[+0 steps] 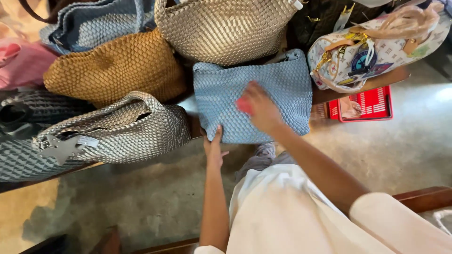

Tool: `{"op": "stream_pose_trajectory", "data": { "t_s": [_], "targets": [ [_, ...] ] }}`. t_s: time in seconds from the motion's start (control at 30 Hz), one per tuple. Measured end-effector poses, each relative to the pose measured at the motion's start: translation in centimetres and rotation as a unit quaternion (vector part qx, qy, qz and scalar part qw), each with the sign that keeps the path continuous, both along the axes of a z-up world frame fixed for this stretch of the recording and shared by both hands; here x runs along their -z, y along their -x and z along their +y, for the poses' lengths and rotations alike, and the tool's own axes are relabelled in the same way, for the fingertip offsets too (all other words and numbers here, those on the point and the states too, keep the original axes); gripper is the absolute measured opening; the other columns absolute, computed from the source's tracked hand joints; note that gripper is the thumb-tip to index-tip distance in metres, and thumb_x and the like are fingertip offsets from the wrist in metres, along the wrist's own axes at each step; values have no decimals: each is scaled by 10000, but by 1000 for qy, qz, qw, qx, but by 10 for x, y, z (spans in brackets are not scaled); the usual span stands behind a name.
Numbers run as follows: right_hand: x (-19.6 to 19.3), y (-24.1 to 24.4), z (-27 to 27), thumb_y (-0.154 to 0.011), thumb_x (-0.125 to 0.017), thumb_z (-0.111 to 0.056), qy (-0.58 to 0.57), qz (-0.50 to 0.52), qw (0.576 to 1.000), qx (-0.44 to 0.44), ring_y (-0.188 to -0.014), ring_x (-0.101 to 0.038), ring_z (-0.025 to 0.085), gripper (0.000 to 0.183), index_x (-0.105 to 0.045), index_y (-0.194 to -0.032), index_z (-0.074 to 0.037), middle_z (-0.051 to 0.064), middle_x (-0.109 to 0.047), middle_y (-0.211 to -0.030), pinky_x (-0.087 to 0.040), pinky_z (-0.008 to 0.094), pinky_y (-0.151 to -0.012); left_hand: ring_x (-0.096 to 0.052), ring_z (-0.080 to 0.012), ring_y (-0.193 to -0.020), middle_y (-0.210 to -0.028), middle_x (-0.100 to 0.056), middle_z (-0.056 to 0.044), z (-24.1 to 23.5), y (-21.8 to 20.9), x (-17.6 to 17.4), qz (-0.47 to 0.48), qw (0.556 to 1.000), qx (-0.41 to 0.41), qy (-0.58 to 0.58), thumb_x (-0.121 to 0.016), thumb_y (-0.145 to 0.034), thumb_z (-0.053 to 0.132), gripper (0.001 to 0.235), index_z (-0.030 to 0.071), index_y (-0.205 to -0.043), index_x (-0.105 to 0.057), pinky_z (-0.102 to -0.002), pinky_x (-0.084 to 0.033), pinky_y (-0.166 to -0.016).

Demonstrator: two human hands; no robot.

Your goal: Wiping and cleaning various handbags on a table with a cloth and organizing them into a basket.

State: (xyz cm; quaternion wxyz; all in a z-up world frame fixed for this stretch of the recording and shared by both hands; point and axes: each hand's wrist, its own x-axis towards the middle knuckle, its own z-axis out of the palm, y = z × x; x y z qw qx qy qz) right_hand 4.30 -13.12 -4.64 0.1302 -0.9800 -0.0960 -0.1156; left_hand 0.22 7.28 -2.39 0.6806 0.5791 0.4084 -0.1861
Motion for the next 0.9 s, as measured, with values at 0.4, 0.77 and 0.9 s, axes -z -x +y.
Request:
{"op": "stream_pose_trajectory", "data": {
  "t_s": [0.4, 0.77, 0.9],
  "targets": [
    [18, 90, -138, -911, -554, -56, -268, 126, 941, 163, -1257, -519, 558, 622, -463, -1518, -153, 256, -490, -1505, -430, 647, -1077, -250, -531, -1471, -1665, -87, -277, -1, 0, -1, -15, 998, 49, -43, -777, -801, 681, 1241, 25, -1631, -127, -758, -426, -985],
    [-12, 126, -102, -718, -751, -149, -217, 102, 960, 147, -1030, -725, 261, 498, -742, -1195, -289, 8, -763, -1103, -547, 375, -939, -576, -399, -1298, -1321, -620, -300, 13, -2, 25, -17, 993, 53, -105, -814, -771, 640, 1017, -78, -1426, -516, -552, -492, -1027],
    [33, 114, -128, -786, -672, -185, -113, 180, 964, 162, -1033, -683, 469, 586, -627, -1368, -233, 153, -646, -1345, -523, 560, -982, -423, -547, -1361, -1613, -259, -291, 5, -5, -15, -30, 999, 17, 3, -830, -833, 500, 1119, 13, -1614, -192, -642, -612, -781]
  ]
}}
